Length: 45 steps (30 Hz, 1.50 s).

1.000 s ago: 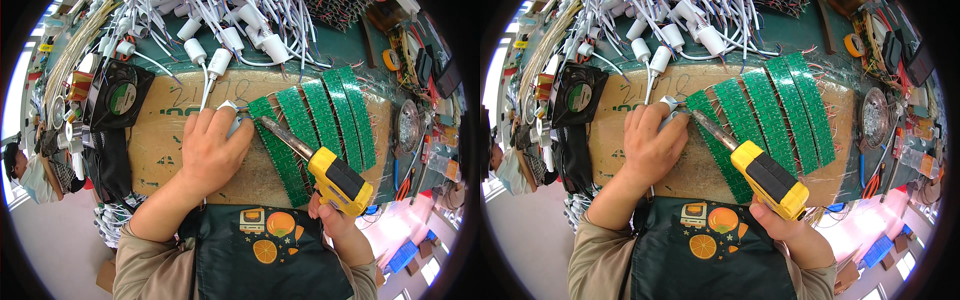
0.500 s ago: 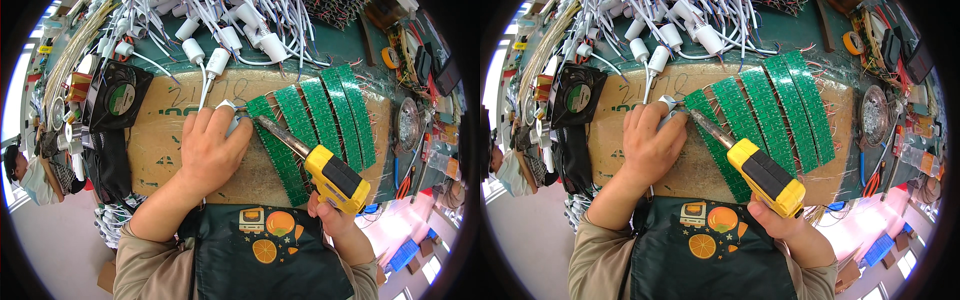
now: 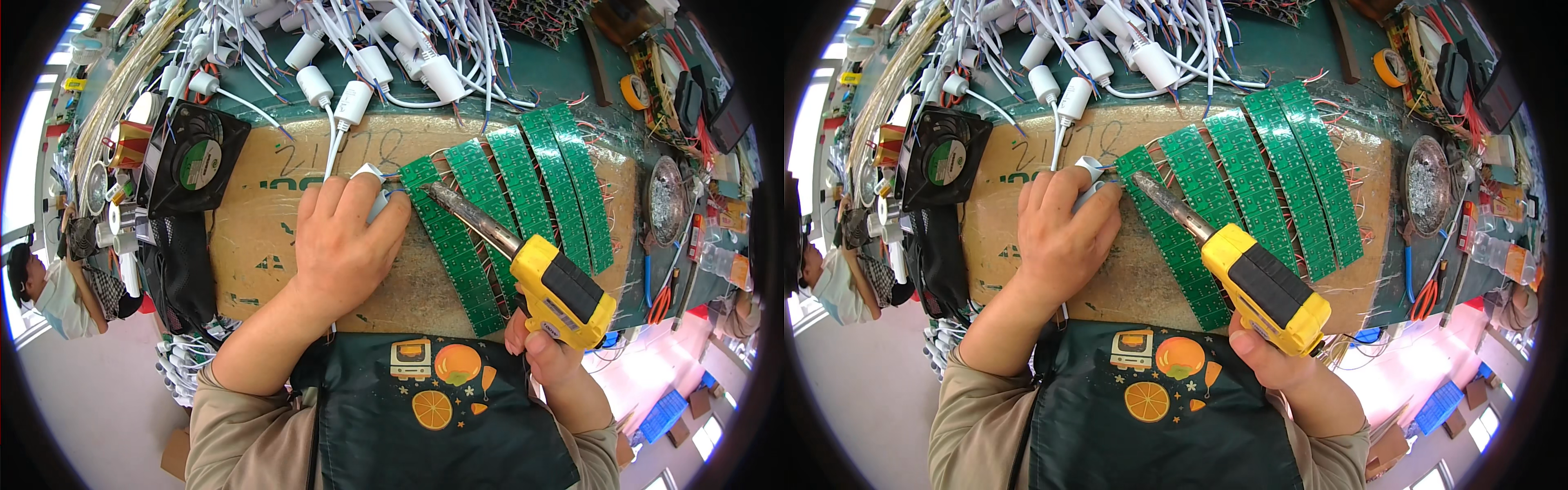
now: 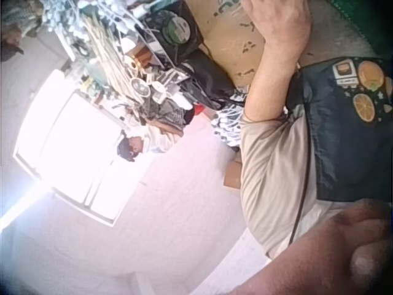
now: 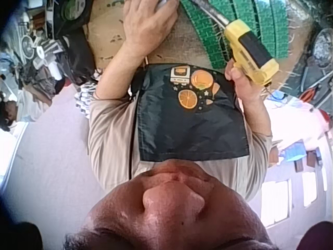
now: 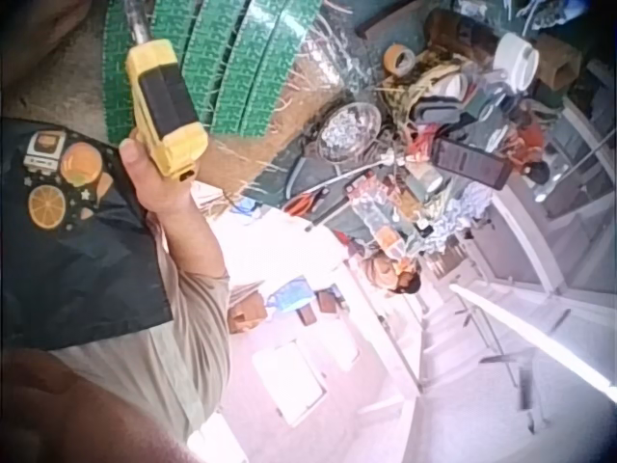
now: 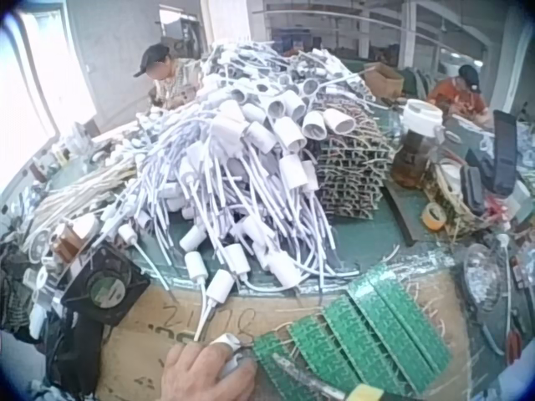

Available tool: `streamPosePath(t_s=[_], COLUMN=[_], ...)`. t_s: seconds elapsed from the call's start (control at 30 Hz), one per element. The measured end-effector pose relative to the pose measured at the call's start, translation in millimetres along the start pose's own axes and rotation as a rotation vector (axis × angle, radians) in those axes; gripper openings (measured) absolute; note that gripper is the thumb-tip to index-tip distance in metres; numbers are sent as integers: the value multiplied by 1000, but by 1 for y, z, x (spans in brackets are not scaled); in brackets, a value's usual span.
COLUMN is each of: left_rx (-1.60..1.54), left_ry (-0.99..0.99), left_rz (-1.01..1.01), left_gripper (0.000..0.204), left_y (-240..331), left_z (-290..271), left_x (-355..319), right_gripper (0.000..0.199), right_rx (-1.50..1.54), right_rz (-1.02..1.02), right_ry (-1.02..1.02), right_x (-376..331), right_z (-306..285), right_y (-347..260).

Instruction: The person sets aside a completed circuit board assembly, then solders wires from white light socket components onto green circuit boards using a soldering iron.

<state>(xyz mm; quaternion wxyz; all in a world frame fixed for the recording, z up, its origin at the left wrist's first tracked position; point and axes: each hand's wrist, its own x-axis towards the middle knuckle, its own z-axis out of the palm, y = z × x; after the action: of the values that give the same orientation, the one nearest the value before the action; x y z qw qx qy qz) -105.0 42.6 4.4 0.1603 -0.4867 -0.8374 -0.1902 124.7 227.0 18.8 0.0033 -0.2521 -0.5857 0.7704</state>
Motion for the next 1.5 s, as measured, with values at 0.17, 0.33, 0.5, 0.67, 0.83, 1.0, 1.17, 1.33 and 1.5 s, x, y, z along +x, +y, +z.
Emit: streamPosePath(t_s=[0.17,0.33,0.5,0.67,0.83,1.0,1.17,1.33,1.5], left_rx=[-12,-66,-75,-89,-49,-67,-169,-193,-177], left_ry=[-29,-125,-214,-236,-250,-198,-154,-83,-22], left_rz=[-7,-120,-188,-175,-126,-164,-230,-158,-142], left_gripper=[31,43,42,38,38,42,44,43,40], left_y=[3,13,13,13,16,13,11,9,8], left_z=[-7,-23,-33,-30,-27,-22,-21,-15,-7], left_x=[-1,0,-1,0,0,1,3,0,-3], right_gripper=[81,82,82,81,81,80,80,80,81], right_rx=[0,13,23,7,6,-2,14,16,7], right_rz=[6,11,-1,-16,-21,-32,-20,-10,-4], right_ry=[2,16,19,12,8,12,5,-1,-9], right_x=[0,1,2,3,3,3,2,2,1], right_z=[0,1,1,1,1,0,0,1,0], right_y=[0,-2,-2,-2,-1,1,0,-2,-1])
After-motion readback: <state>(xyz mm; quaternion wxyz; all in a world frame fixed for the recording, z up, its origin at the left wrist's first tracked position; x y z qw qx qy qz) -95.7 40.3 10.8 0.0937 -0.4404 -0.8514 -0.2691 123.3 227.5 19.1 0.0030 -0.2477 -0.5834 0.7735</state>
